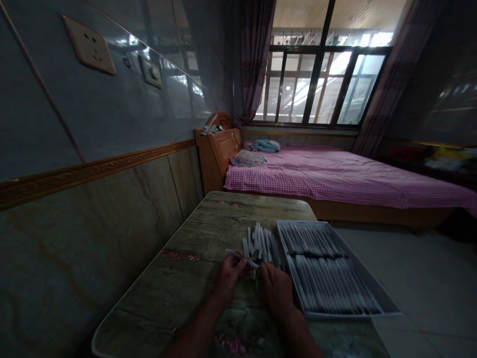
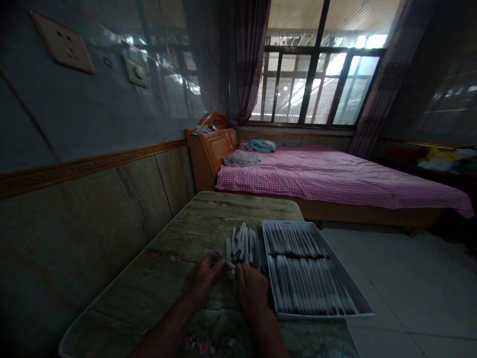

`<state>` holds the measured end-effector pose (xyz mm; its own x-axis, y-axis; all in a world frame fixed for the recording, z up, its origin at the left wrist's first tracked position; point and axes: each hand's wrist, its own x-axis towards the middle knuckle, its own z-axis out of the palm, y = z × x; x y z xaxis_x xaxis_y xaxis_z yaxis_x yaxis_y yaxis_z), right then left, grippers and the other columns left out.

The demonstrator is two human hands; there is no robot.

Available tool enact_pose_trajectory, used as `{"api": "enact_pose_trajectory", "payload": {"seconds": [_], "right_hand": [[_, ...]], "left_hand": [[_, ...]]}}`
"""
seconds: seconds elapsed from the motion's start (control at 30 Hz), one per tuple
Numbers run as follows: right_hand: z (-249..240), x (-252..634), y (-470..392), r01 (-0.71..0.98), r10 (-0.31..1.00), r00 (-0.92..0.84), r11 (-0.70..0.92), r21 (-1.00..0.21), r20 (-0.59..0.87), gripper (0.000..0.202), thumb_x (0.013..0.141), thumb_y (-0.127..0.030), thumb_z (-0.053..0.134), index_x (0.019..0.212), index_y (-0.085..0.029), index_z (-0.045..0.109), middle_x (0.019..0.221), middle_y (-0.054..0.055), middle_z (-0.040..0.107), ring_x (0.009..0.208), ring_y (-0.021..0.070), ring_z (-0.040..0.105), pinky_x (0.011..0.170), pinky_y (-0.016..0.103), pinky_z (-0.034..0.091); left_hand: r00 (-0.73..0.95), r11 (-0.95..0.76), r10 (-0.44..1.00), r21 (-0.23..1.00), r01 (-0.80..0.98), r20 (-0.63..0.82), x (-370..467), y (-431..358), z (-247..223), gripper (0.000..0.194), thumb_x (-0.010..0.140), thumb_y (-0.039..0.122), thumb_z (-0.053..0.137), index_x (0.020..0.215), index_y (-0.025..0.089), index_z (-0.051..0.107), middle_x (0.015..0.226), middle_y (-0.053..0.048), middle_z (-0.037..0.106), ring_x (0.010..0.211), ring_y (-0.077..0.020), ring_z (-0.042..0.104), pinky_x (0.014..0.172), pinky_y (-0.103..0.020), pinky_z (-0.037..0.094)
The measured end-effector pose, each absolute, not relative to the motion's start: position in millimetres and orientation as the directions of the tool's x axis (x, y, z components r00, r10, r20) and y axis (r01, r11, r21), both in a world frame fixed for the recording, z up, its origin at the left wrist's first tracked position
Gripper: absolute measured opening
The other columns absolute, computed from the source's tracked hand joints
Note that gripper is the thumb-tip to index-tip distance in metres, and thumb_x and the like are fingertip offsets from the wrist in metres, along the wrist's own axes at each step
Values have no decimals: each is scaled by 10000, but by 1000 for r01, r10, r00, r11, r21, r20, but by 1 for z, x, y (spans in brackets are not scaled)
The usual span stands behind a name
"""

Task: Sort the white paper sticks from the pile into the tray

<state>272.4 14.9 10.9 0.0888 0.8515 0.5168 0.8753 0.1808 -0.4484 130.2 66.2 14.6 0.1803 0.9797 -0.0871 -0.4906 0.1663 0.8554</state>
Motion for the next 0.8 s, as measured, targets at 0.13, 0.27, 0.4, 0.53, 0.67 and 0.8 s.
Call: {"api": "enact_pose_trajectory", "payload": {"seconds": [0.13,0.27,0.4,0.53,0.67,0.8], "right_hand": [[11,272,15,861,870,135,134,-491,474,340,988,-341,345,749,-216,551,681,6,642,606,124,596,561,231,305],[8,272,15,892,841,88,172,-419,533,363,986,-321,322,728,-212,552,655,11,625,584,127,579,545,239,292],[7,272,14,920,839,21,197,-339,544,360,980,-267,297,770,-214,584,682,27,648,591,131,586,534,249,270],[11,270,13,866,855,122,156,-475,503,322,976,-357,371,760,-210,558,704,11,656,635,123,615,569,219,311],[10,269,13,875,877,93,153,-459,471,394,983,-331,337,674,-210,548,589,1,622,528,113,578,527,236,267],[10,268,13,870,879,110,140,-472,463,394,989,-322,319,698,-208,560,619,2,633,547,112,587,534,231,274]], "left_hand": [[163,160,983,849,-503,-89,130,67,15,481,561,398,855,856,168,553,735,3,703,663,-174,697,614,-281,571],[184,161,980,858,-487,-79,129,69,13,478,556,400,856,843,168,553,724,11,696,640,-163,687,605,-278,568],[176,150,982,865,-479,-73,130,70,10,478,564,404,851,849,170,548,721,12,692,638,-165,684,599,-282,565],[172,143,983,865,-481,-67,130,69,10,472,583,417,836,871,172,555,736,7,696,642,-162,680,615,-287,563],[191,143,980,879,-455,-61,130,69,11,473,570,426,839,855,169,562,719,5,691,636,-166,674,598,-283,559],[170,141,983,885,-443,-72,129,69,13,481,567,427,840,862,171,560,746,-5,701,664,-173,681,614,-292,565]]}}
